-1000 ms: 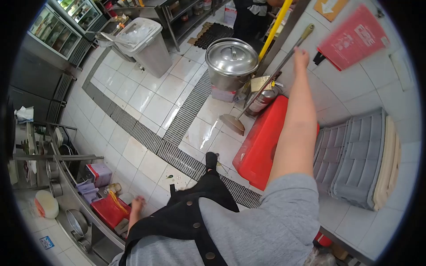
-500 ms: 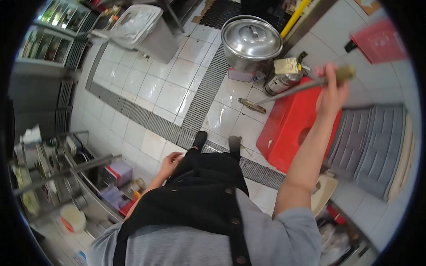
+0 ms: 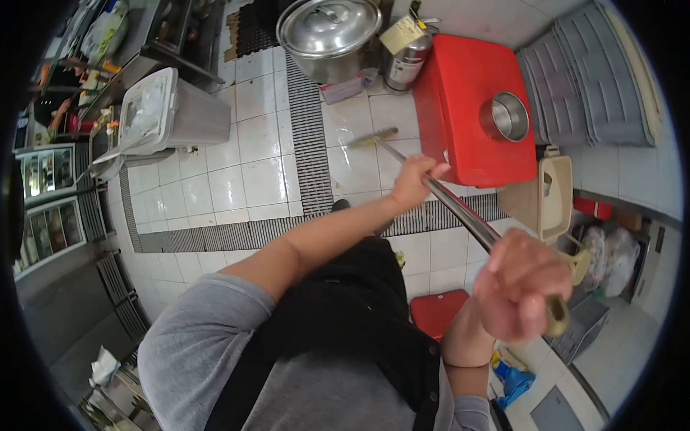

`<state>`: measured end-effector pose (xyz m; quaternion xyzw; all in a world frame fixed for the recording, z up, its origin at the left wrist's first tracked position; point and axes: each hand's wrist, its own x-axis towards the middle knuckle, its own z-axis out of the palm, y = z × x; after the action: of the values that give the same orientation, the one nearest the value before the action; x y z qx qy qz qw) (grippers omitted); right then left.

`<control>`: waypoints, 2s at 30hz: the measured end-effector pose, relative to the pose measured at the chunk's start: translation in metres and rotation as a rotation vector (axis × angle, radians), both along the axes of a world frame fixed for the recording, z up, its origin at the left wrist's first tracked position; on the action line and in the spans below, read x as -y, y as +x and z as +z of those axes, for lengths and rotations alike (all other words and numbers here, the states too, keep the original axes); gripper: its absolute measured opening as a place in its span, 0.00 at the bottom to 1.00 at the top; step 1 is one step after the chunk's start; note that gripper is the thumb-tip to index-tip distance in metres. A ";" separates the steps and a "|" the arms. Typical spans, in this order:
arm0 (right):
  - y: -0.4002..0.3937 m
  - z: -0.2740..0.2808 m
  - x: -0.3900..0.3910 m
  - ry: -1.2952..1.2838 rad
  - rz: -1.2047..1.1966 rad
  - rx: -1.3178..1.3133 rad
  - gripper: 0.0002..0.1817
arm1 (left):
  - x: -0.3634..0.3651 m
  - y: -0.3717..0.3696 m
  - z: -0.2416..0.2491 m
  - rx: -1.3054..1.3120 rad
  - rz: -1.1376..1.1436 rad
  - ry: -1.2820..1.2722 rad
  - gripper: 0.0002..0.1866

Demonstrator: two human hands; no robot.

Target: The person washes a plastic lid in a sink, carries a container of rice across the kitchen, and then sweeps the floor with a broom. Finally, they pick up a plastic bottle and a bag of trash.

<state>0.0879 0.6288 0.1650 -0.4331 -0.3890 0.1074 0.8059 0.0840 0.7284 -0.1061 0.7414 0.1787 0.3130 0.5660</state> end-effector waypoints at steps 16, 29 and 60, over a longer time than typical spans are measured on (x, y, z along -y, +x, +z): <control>-0.100 -0.079 0.074 -0.595 -0.121 -0.027 0.12 | 0.060 -0.098 -0.138 -0.144 -0.797 0.029 0.09; -0.151 -0.092 0.129 -0.709 -0.680 -0.121 0.11 | 0.104 -0.067 -0.171 -0.018 -1.180 0.210 0.11; -0.356 -0.095 0.093 -0.682 -0.765 -0.121 0.14 | 0.096 -0.245 -0.140 -0.236 -1.583 0.390 0.24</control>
<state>-0.2685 0.5359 0.0701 -0.7755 -0.0987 -0.0495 0.6217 -0.1610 0.6324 -0.2458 0.7611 -0.3959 -0.2333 0.4578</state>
